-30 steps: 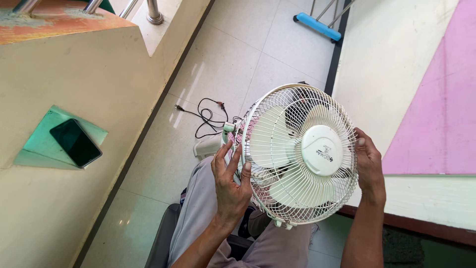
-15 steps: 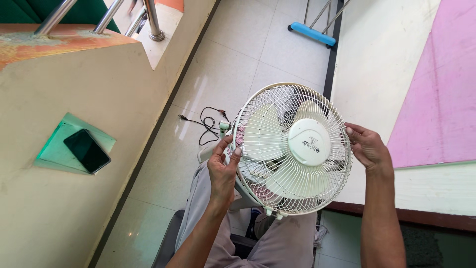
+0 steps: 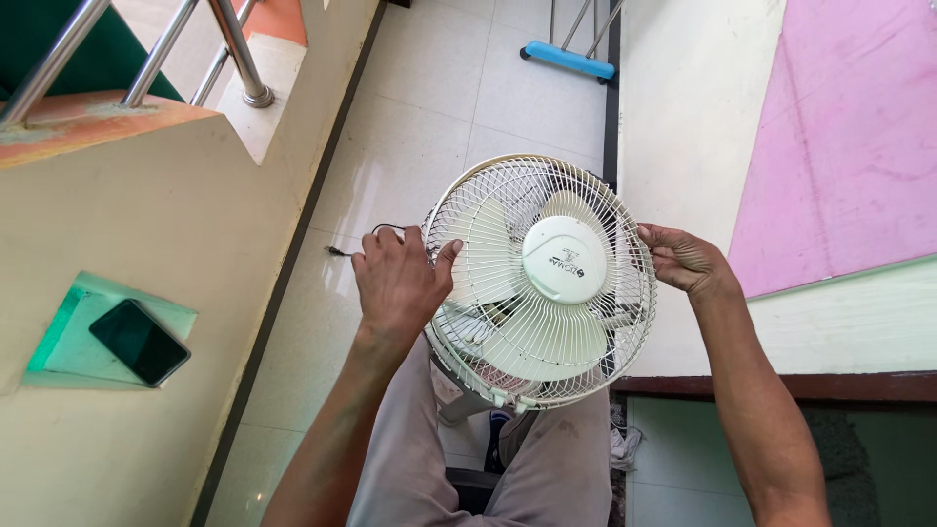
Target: The person reassembles a small electric fan by attaching the front wire cage and outer plastic ring to the fan head. They align the parts, press them into place, and use a screwdriver to tighten the central screw securing the assembly.
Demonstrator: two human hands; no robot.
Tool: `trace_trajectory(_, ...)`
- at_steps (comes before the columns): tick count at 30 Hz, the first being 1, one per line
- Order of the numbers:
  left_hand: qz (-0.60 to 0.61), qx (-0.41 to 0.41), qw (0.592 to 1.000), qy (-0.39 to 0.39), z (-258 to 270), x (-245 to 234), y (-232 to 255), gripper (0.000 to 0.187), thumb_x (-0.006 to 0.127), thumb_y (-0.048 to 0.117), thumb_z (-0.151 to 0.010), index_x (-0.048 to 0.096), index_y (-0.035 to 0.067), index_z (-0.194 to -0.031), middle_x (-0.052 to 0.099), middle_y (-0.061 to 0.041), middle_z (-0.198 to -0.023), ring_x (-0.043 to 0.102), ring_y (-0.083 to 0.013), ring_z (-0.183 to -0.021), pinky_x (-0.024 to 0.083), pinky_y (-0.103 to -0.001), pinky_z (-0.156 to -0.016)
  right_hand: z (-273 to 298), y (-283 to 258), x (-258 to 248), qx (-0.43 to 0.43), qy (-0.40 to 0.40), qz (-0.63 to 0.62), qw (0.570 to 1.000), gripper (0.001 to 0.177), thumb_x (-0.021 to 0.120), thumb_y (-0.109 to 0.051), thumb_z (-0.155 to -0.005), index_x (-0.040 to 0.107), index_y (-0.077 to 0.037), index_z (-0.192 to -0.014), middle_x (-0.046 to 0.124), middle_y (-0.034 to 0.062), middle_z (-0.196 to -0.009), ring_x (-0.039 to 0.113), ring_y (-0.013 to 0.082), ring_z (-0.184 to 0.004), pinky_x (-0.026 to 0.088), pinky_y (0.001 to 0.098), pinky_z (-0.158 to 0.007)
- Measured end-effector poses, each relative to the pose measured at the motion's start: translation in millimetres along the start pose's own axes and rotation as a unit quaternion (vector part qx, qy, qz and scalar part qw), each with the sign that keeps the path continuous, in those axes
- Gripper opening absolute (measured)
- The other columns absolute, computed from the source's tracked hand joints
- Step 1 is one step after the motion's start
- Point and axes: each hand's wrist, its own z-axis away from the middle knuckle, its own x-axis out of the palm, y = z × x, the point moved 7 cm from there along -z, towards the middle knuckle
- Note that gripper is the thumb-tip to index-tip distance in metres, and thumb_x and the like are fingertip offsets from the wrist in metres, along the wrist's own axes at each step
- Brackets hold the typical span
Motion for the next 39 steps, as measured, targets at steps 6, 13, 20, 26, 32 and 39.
trace_trajectory(6, 0.068, 0.17, 0.978, 0.099, -93.7, -15.1, 51.8, 0.056, 0.056, 0.052, -0.098, 0.069, 0.0, -0.112, 0.068, -0.021, -0.096, 0.065, -0.0321, -0.091, 0.051, -0.053, -0.082, 4.9, 10.2, 6.7, 0.01, -0.05, 0.004, 0.999, 0.039, 0.075, -0.008, -0.085, 0.066, 0.011, -0.118, 0.074, 0.017, -0.105, 0.073, 0.0174, -0.096, 0.061, 0.0265, -0.09)
trace_trajectory(13, 0.272, 0.047, 0.934, -0.227, -198.6, 80.7, 61.9, 0.051, 0.066, 0.049, -0.094, 0.077, -0.001, -0.094, 0.076, -0.014, -0.087, 0.069, -0.0206, -0.074, 0.053, -0.039, -0.066, -14.3, 19.6, 5.2, 0.033, -0.059, -0.028, 0.997, 0.028, 0.076, -0.019, -0.087, 0.069, -0.001, -0.107, 0.075, 0.012, -0.098, 0.072, 0.0175, -0.088, 0.064, 0.0334, -0.079)
trace_trajectory(20, 0.246, 0.007, 0.958, -0.148, -208.6, 75.7, 64.4, 0.028, 0.084, 0.029, -0.085, 0.081, 0.001, -0.081, 0.069, -0.011, -0.064, 0.056, -0.0173, -0.053, 0.046, -0.036, -0.05, -35.6, 20.1, -6.4, 0.029, -0.086, -0.063, 0.994, 0.024, 0.077, -0.011, -0.089, 0.068, 0.003, -0.105, 0.074, 0.0118, -0.095, 0.073, 0.0156, -0.083, 0.063, 0.0276, -0.077)
trace_trajectory(26, 0.153, 0.036, 0.988, -0.005, -190.6, 51.5, 82.3, 0.012, 0.083, 0.022, -0.082, 0.082, 0.012, -0.088, 0.075, -0.005, -0.067, 0.066, -0.0147, -0.053, 0.053, -0.036, -0.056, -19.0, 7.6, -6.7, -0.066, -0.025, 0.078, 0.994, 0.031, 0.079, -0.019, -0.09, 0.07, 0.004, -0.108, 0.073, 0.0111, -0.093, 0.07, 0.0142, -0.077, 0.059, 0.0271, -0.069)
trace_trajectory(32, 0.132, 0.123, 0.982, 0.054, -178.6, 39.1, 99.1, 0.006, 0.081, 0.015, -0.083, 0.083, 0.009, -0.084, 0.074, -0.007, -0.065, 0.065, -0.0156, -0.051, 0.053, -0.037, -0.058, 18.4, -8.9, 19.0, -0.142, -0.02, 0.184, 0.972, 0.043, 0.08, -0.021, -0.081, 0.072, 0.003, -0.115, 0.076, 0.0093, -0.098, 0.071, 0.0141, -0.091, 0.059, 0.0286, -0.084)
trace_trajectory(39, 0.137, 0.104, 0.984, 0.04, -174.1, 37.1, 108.0, 0.012, 0.075, 0.018, -0.091, 0.082, 0.008, -0.092, 0.072, -0.006, -0.061, 0.062, -0.0184, -0.049, 0.052, -0.038, -0.054, 34.8, -10.9, 28.6, -0.196, 0.061, 0.259, 0.944, 0.032, 0.085, -0.014, -0.08, 0.067, 0.003, -0.101, 0.07, 0.0091, -0.09, 0.066, 0.0163, -0.083, 0.057, 0.029, -0.076)
